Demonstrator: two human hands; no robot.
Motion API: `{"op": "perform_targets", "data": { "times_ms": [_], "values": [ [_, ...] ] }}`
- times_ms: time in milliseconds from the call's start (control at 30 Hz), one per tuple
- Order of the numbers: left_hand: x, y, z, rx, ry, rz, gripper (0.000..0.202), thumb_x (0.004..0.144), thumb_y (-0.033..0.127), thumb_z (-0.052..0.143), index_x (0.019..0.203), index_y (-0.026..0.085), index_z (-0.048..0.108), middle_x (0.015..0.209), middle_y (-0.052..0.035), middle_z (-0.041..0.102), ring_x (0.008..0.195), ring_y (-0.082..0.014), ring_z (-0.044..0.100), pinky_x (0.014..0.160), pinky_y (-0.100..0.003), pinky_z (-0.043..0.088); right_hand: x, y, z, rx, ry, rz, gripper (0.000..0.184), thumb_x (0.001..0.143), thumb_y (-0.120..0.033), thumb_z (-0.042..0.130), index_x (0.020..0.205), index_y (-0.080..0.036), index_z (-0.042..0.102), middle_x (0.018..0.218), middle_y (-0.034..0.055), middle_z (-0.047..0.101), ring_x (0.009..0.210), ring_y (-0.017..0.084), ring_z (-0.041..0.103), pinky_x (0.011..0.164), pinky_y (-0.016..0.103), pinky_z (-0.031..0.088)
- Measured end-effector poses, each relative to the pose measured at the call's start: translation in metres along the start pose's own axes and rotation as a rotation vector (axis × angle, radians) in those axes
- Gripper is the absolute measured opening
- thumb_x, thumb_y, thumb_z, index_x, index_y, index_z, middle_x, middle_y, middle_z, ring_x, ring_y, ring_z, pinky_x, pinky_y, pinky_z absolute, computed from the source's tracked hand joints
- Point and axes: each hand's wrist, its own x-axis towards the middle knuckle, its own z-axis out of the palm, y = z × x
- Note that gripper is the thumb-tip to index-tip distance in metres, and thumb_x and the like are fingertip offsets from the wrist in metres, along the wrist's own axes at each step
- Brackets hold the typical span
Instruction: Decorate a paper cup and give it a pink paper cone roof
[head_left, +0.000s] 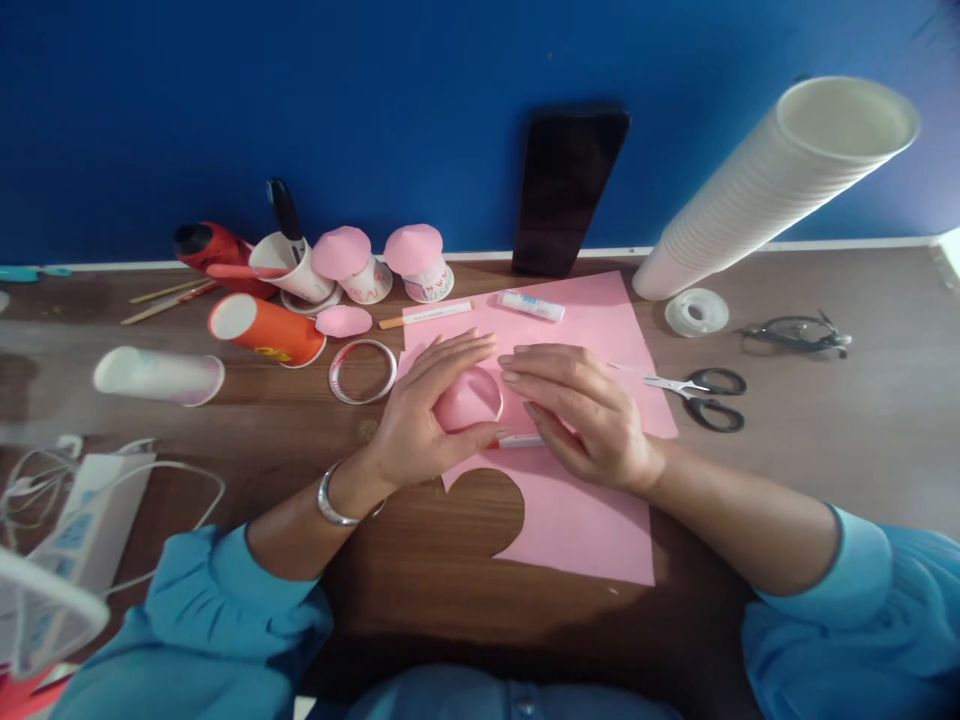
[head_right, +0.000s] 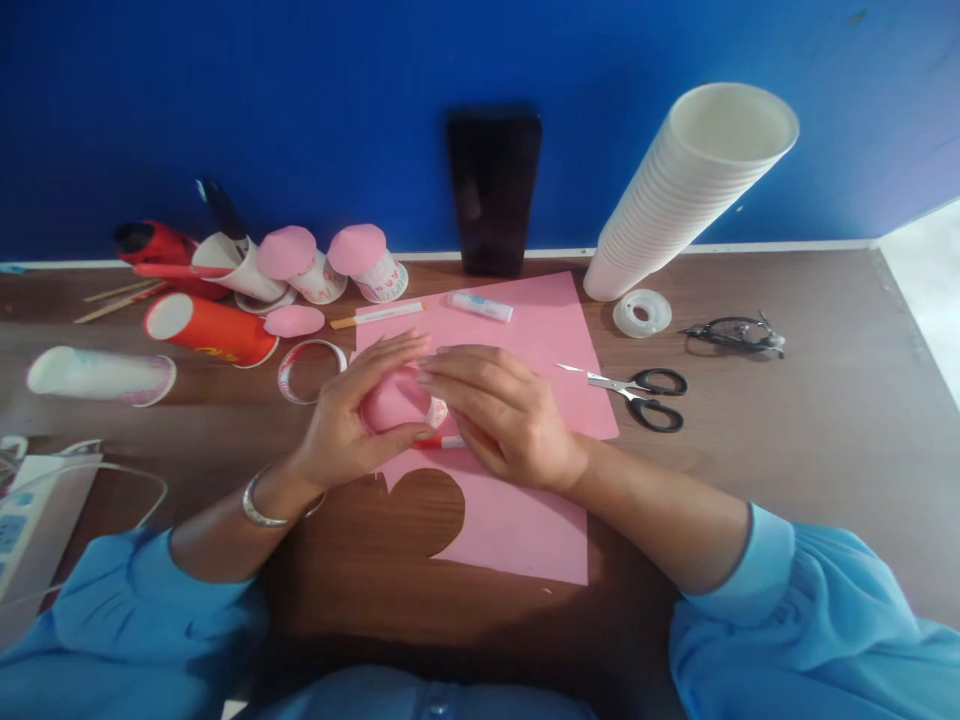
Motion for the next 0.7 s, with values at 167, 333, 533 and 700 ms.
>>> {"op": "perform_targets", "data": {
  "times_ms": [167,333,533,700],
  "values": [
    [-0.001,0.000,0.002,0.045,-0.009,0.020,0.061,0.083,0.036,0.083,0.139,0.023,0.062,0.140,-0.0154,0.069,0.138,-0.0327,0.060,0.119,-0.060,0.044,-0.005,0.002,0.005,-0.114,-0.065,-0.152,0.033,0.100,-0.016,0.061,0.132,-0.016,0.067,0.128,0.0129,0.077,0.125,0.028,0.070,0.102,0.048,0.063],
    [0.000,-0.001,0.003,0.072,-0.018,0.025,0.057,0.086,0.036,0.081,0.138,0.024,0.062,0.140,-0.0131,0.070,0.137,-0.0310,0.061,0.120,-0.059,0.043,-0.010,0.005,0.008,-0.125,-0.069,-0.129,0.034,0.099,-0.014,0.059,0.131,-0.018,0.069,0.129,0.0130,0.076,0.123,0.027,0.072,0.101,0.049,0.064],
    [-0.002,-0.002,0.002,0.089,-0.035,0.045,0.057,0.086,0.037,0.081,0.138,0.024,0.061,0.140,-0.0131,0.070,0.138,-0.0312,0.061,0.120,-0.059,0.043,-0.011,0.005,0.007,-0.104,-0.067,-0.141,0.038,0.096,-0.011,0.060,0.133,-0.014,0.068,0.128,0.0157,0.077,0.122,0.029,0.073,0.101,0.050,0.064],
    [0.001,0.000,-0.004,0.035,-0.022,0.018,0.068,0.082,0.040,0.084,0.143,0.025,0.059,0.144,-0.0145,0.067,0.141,-0.0330,0.057,0.120,-0.059,0.044,-0.004,0.000,-0.007,-0.079,-0.051,-0.041,0.046,0.092,-0.005,0.055,0.134,-0.021,0.067,0.125,0.0126,0.077,0.123,0.030,0.071,0.095,0.051,0.065]
  ]
}}
